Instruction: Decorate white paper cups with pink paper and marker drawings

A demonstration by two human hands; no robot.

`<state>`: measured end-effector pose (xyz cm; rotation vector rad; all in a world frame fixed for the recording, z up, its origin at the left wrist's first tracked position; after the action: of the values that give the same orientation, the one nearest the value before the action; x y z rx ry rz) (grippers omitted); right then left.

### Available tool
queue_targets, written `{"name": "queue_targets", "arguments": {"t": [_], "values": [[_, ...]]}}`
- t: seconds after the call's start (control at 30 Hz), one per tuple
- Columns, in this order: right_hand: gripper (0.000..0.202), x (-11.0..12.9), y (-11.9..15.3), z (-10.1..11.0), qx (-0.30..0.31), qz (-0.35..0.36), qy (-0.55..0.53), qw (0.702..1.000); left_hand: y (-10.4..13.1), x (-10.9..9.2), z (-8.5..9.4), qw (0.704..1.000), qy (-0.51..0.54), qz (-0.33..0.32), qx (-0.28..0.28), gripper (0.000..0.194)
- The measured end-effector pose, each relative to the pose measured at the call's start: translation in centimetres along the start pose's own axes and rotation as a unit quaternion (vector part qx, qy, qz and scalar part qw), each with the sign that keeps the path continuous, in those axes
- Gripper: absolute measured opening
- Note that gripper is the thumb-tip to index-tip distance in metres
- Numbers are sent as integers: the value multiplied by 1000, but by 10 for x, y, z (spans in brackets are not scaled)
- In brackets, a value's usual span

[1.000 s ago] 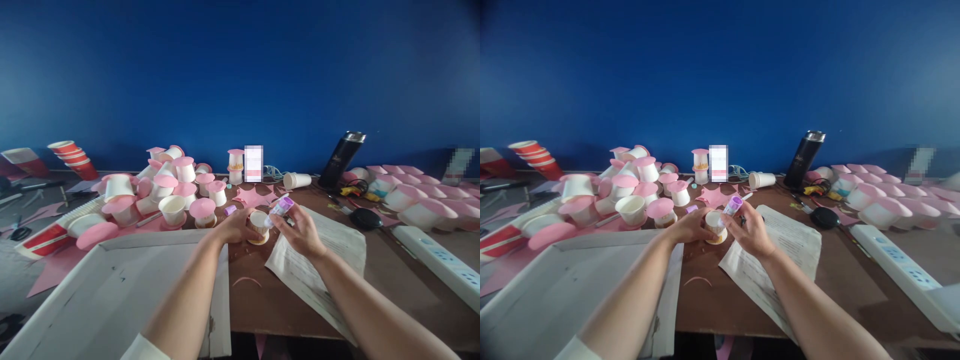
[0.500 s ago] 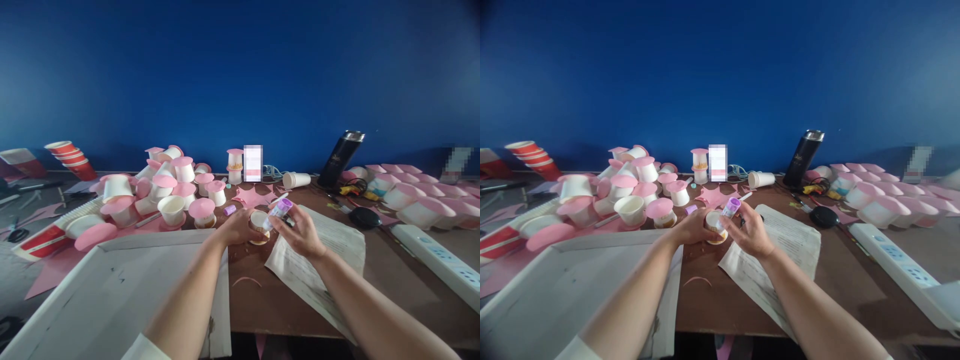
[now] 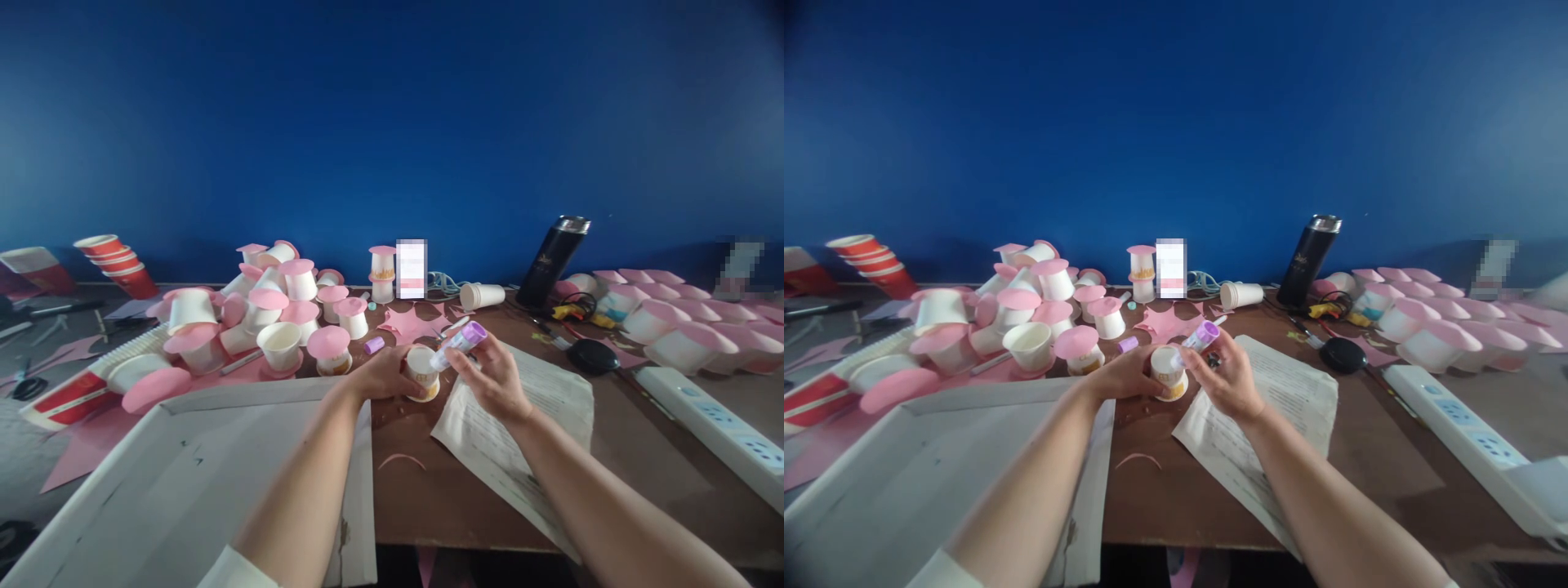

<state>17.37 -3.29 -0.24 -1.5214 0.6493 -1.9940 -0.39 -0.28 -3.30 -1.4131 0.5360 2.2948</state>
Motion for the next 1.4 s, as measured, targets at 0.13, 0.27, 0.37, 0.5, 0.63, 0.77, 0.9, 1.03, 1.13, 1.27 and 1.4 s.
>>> {"name": "queue_targets", "arguments": {"t": [0.13, 0.27, 0.37, 0.5, 0.63, 0.77, 0.9, 1.03, 1.13, 1.27, 1.4], "values": [[21, 12, -3, -2, 30, 24, 97, 995, 0, -2, 0, 998, -45, 18, -36, 56], [21, 7, -7, 4, -7, 14, 144, 989, 2, -9, -3, 997, -66, 9, -46, 53], [23, -3, -7, 9, -49, -2, 143, 988, 3, -11, -4, 998, -46, -6, -31, 55], [24, -10, -2, 10, -72, -9, 65, 995, 3, -11, -5, 998, 7, -34, 44, 60], [24, -2, 2, 3, -18, 9, 16, 1000, 4, -6, -2, 996, 58, -20, 62, 72], [22, 12, 1, -3, 38, 37, 80, 995, 4, -1, 0, 999, 25, 26, 33, 67], [19, 13, -4, 0, 13, 42, 150, 988, 4, -3, 0, 1000, -8, 21, 15, 69], [21, 2, -4, 8, -46, 15, 143, 989, 4, -3, 0, 1000, -10, 28, -5, 64], [22, 2, -1, 7, -37, 15, 85, 996, 3, -6, -1, 999, -28, 15, -15, 61], [20, 19, -1, -4, 45, 74, 127, 988, 2, -12, -3, 998, -55, 0, -15, 54], [11, 25, -4, -3, 43, 102, 174, 978, 2, -15, -3, 996, -78, -15, -34, 51]]}}
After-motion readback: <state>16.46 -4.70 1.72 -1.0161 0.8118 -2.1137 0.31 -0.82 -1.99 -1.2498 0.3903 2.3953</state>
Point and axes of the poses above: each hand's wrist, its own y-axis away from the middle knuckle, its own z-axis out of the back of the hand, x = y × z, the point moved 5 cm from there along -y, towards the middle knuckle, and after that the axes turned 8 degrees about z, right-handed, at the moved point
